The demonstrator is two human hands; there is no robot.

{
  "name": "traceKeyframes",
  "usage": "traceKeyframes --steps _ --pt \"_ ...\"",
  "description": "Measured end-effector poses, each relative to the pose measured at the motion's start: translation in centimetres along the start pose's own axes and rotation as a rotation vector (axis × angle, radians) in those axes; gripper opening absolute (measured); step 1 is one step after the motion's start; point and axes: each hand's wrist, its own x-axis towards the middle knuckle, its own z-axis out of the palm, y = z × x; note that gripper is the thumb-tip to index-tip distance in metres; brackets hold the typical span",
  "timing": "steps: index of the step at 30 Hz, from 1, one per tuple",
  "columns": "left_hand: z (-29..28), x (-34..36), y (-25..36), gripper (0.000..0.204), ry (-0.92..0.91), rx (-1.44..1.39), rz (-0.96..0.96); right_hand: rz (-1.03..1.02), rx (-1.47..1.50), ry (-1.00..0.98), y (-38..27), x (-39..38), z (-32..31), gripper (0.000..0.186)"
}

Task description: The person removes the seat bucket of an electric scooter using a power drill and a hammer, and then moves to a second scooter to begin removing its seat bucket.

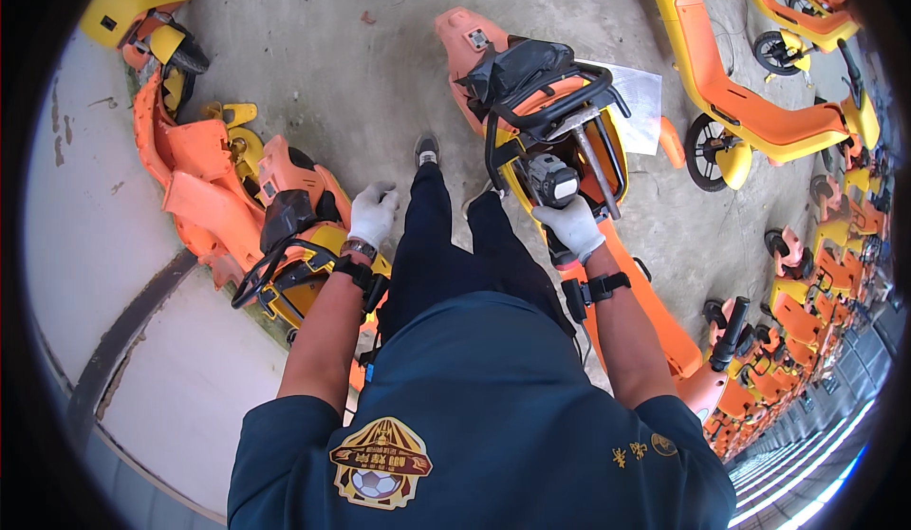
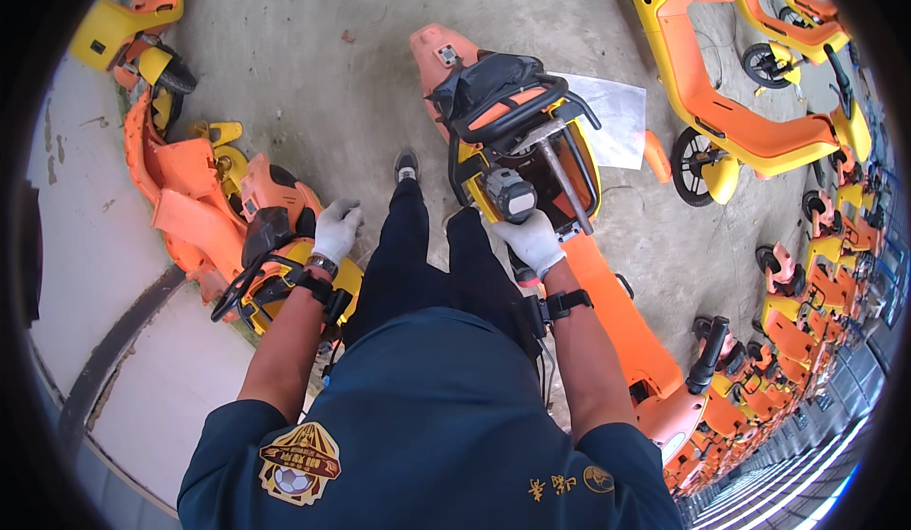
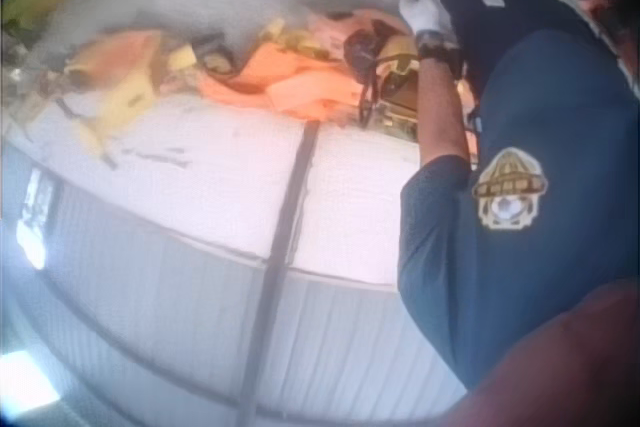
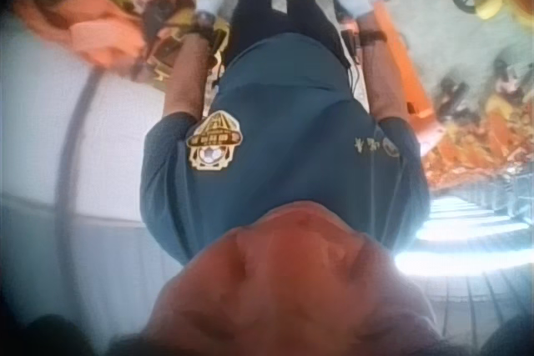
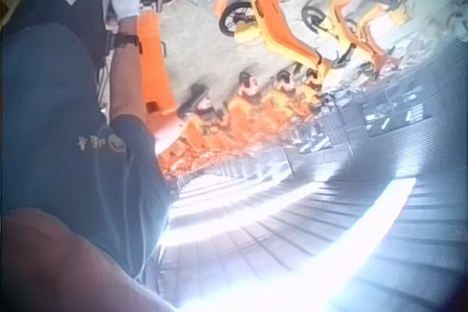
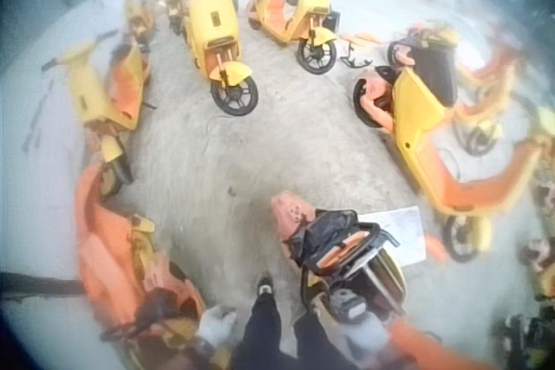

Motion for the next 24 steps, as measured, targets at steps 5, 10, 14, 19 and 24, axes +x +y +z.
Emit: traceKeyframes --steps 5,10,14,19,24 --pt "-1.2 1.3 -2.8 0.032 -0.017 0.079 -0.009 0.129 -0.030 0.001 -2.4 -0.6 0.7 0.029" --pt "-1.6 1.3 -3.3 0.030 -0.075 0.004 -0.064 0.098 -0.164 0.027 -2.1 -0.2 0.6 0.035" --pt "-3.2 1.8 -6.7 0.028 -0.036 0.156 0.014 0.030 -0.418 0.015 -1.4 0.5 -0.1 0.041" --pt "-5.2 1.7 -10.2 0.032 -0.017 0.131 -0.052 0.019 -0.236 -0.037 -2.7 0.6 -0.7 0.041" --pt "-6.1 1.4 -10.1 0.034 -0.005 0.085 -0.101 -0.165 0.047 0.141 -3.3 0.0 0.8 0.038"
